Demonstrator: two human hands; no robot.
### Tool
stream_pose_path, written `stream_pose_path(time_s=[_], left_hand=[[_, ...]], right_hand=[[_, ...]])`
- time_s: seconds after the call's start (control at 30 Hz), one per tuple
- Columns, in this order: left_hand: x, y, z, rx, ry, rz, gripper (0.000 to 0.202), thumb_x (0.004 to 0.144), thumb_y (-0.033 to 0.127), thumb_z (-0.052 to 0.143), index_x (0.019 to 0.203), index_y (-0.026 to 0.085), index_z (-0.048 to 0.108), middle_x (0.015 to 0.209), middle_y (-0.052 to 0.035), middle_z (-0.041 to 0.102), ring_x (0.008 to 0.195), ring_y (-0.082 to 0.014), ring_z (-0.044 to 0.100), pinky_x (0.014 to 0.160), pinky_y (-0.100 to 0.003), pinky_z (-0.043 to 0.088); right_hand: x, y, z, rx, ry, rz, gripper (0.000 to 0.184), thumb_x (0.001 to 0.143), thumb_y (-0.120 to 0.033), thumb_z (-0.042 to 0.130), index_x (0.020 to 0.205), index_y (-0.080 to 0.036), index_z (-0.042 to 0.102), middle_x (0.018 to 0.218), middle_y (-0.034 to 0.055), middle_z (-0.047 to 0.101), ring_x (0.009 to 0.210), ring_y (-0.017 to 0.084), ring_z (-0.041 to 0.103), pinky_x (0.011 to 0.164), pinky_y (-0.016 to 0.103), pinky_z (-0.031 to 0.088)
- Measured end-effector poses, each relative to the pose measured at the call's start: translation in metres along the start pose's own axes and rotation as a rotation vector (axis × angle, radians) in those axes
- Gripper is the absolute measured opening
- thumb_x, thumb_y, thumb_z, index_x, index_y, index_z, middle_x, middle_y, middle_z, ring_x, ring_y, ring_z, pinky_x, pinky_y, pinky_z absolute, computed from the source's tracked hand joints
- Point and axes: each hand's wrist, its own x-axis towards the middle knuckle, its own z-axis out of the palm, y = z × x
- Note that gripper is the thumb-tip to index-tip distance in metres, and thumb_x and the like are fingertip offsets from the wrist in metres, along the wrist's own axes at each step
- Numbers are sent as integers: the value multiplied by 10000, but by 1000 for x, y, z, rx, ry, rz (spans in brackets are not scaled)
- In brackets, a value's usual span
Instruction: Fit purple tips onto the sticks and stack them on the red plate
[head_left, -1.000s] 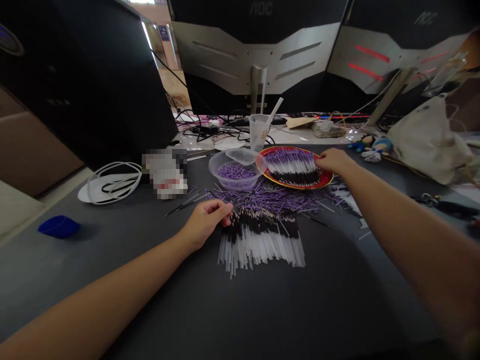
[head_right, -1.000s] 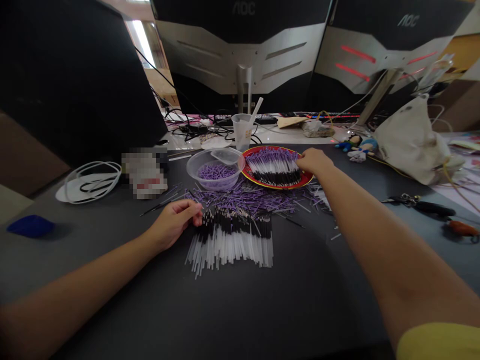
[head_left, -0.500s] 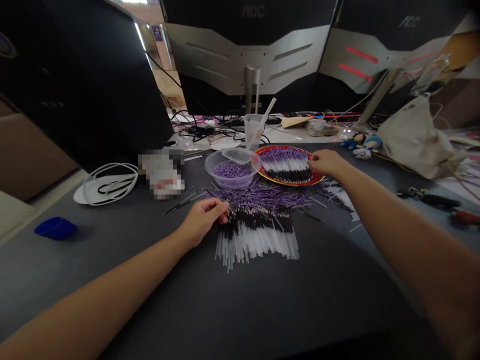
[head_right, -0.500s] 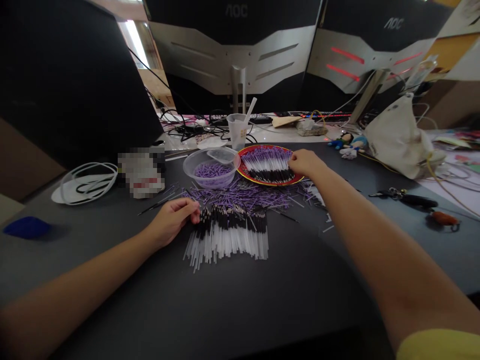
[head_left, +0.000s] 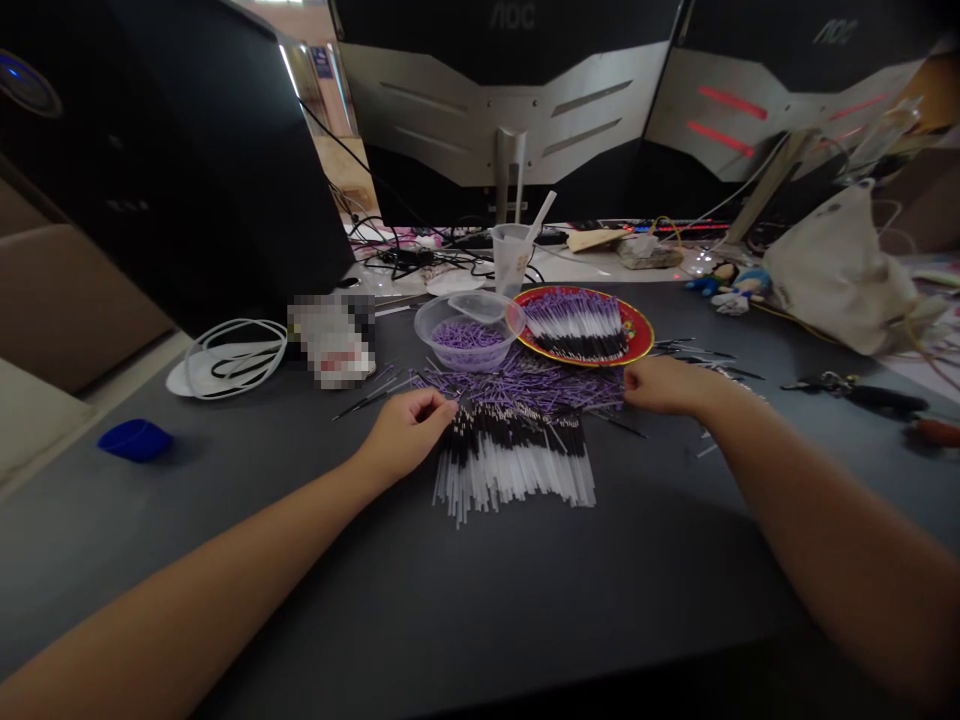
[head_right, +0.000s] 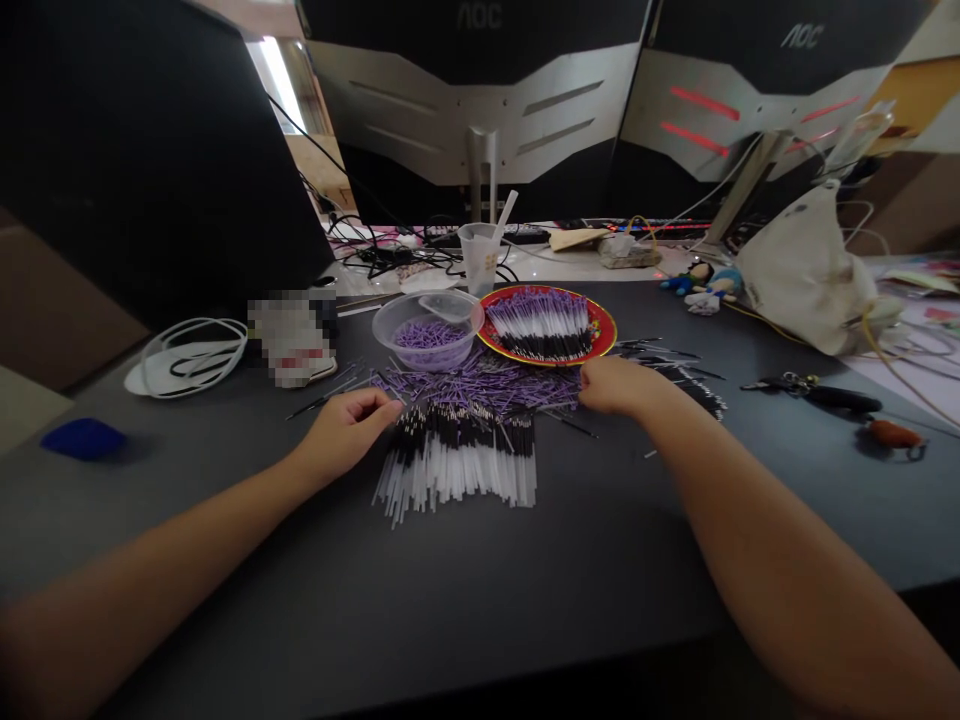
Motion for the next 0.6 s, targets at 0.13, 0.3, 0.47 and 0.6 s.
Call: stream_pose_path(time_s=[0.13, 0.3, 0.47, 0.6], left_hand=[[3, -7, 2, 28, -26, -18, 314, 783, 410, 544, 596, 158, 535, 569, 29, 481, 542, -98, 413, 539, -222, 340], [4, -10, 3, 2, -42, -31, 319, 790, 417, 539, 604, 158, 523, 544, 44, 446, 504, -82, 367, 499, -211, 309], [2, -10, 4, 9, -62, -36, 315, 799, 423, 543, 627, 159, 536, 529, 50, 445, 477, -76, 370, 474, -202, 307], [0, -10, 4, 55, -76, 1, 314, 814, 410, 537, 630, 155, 540, 547, 40, 475, 495, -79, 409, 488, -201, 335]], right_hand=[[0, 6, -5, -13, 63, 11, 147, 735, -235, 525, 810, -166, 632, 821, 108, 666, 764, 240, 611, 609, 303, 383], [1, 8, -3, -2, -3, 49, 112, 688, -179, 548, 758, -165, 634, 801, 96, 664, 745, 221, 611, 596, 287, 381], [-3, 10, -8, 37, 65, 9, 89, 722, -250, 534, 684, -182, 579, 713, 65, 640, 661, 192, 574, 555, 283, 348], [-13, 10, -18, 138, 198, -14, 132, 754, -274, 506, 653, -195, 542, 683, 37, 616, 634, 170, 543, 562, 279, 342]])
